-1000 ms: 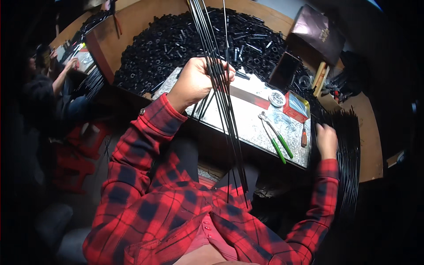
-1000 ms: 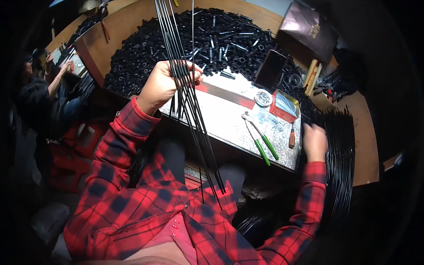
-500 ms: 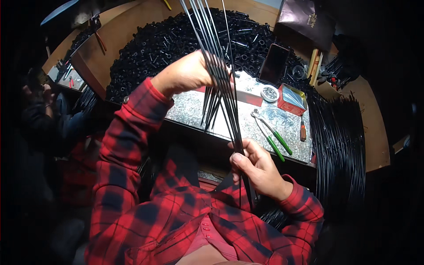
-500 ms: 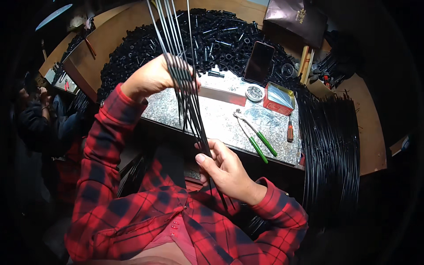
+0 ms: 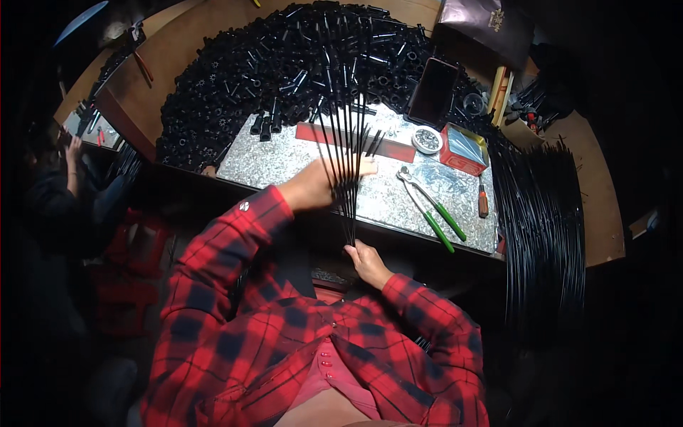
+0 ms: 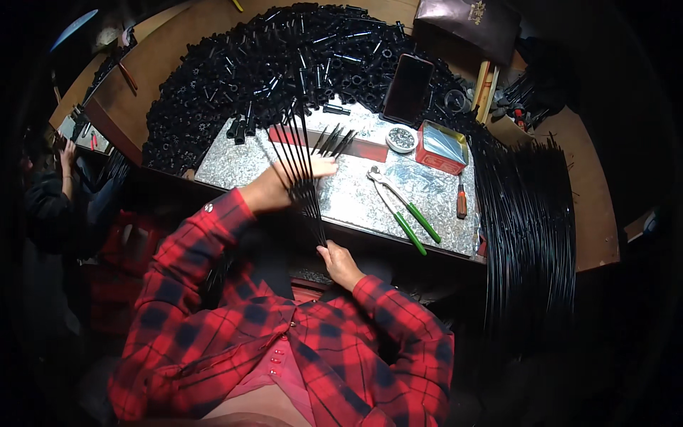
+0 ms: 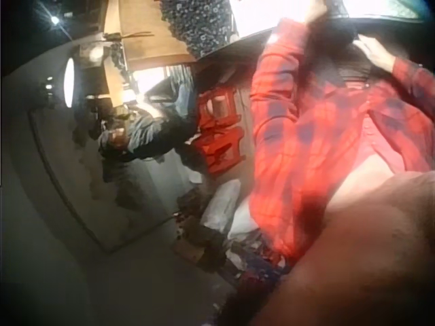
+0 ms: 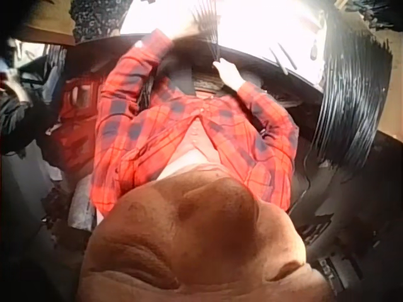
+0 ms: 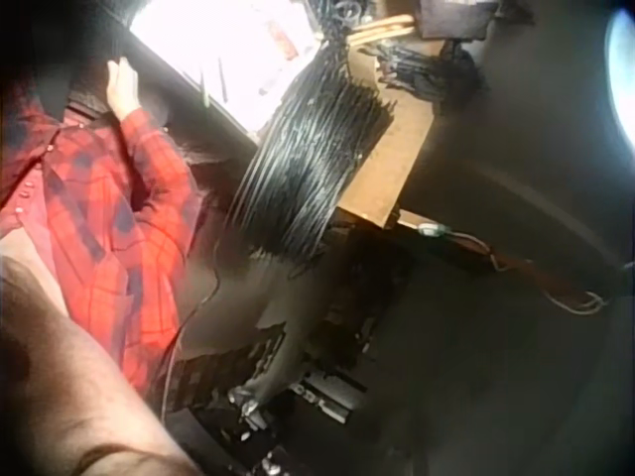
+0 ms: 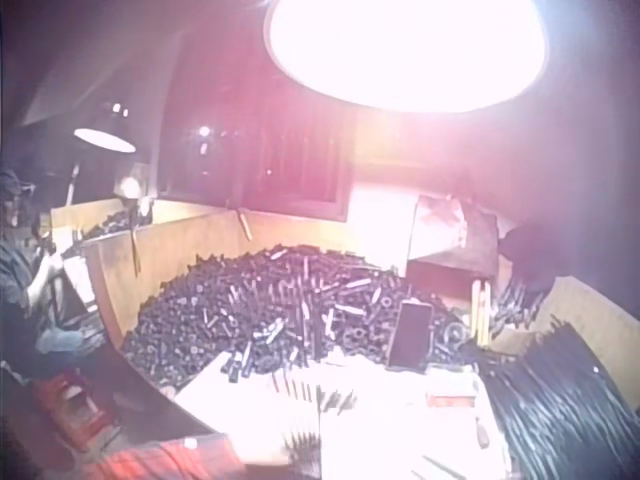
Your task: The person is assembling electrical cable harnesses by inserting a bundle of wires into a connector and securing them with pliers.
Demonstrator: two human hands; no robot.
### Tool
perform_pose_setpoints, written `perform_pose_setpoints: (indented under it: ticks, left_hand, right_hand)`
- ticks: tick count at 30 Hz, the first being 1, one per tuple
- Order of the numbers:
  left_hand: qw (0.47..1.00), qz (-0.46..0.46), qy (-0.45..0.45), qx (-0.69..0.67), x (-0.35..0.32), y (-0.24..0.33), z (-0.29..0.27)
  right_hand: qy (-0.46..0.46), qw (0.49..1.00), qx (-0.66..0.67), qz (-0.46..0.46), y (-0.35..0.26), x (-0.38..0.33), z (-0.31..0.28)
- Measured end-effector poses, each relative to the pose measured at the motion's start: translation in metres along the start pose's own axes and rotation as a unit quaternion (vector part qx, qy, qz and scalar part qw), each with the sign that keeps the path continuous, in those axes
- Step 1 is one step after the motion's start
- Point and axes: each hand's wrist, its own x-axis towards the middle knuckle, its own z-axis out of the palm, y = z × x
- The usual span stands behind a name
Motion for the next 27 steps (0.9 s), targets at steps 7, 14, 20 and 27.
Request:
perform_pose_setpoints:
  ticks: [7, 14, 20, 27]
  left_hand:
    - [0.98, -0.001, -0.115, 0.16, -0.025, 0.027, 0.009]
    - [0.964, -0.001, -0.122, 0.236, -0.03, 0.014, 0.047]
    - [0.962, 0.012, -0.135, 0.235, -0.029, 0.002, 0.042]
    - [0.963, -0.015, -0.075, 0.26, -0.025, 0.001, 0.045]
  right_hand:
    - [-0.01, 0.993, -0.114, 0.024, 0.063, 0.017, 0.017]
    - [-0.037, 0.986, -0.156, -0.049, 0.068, 0.018, 0.011]
    - [0.051, 0.986, -0.086, -0.137, -0.015, -0.003, -0.022]
    - [-0.029, 0.996, -0.077, 0.015, -0.049, -0.022, -0.055]
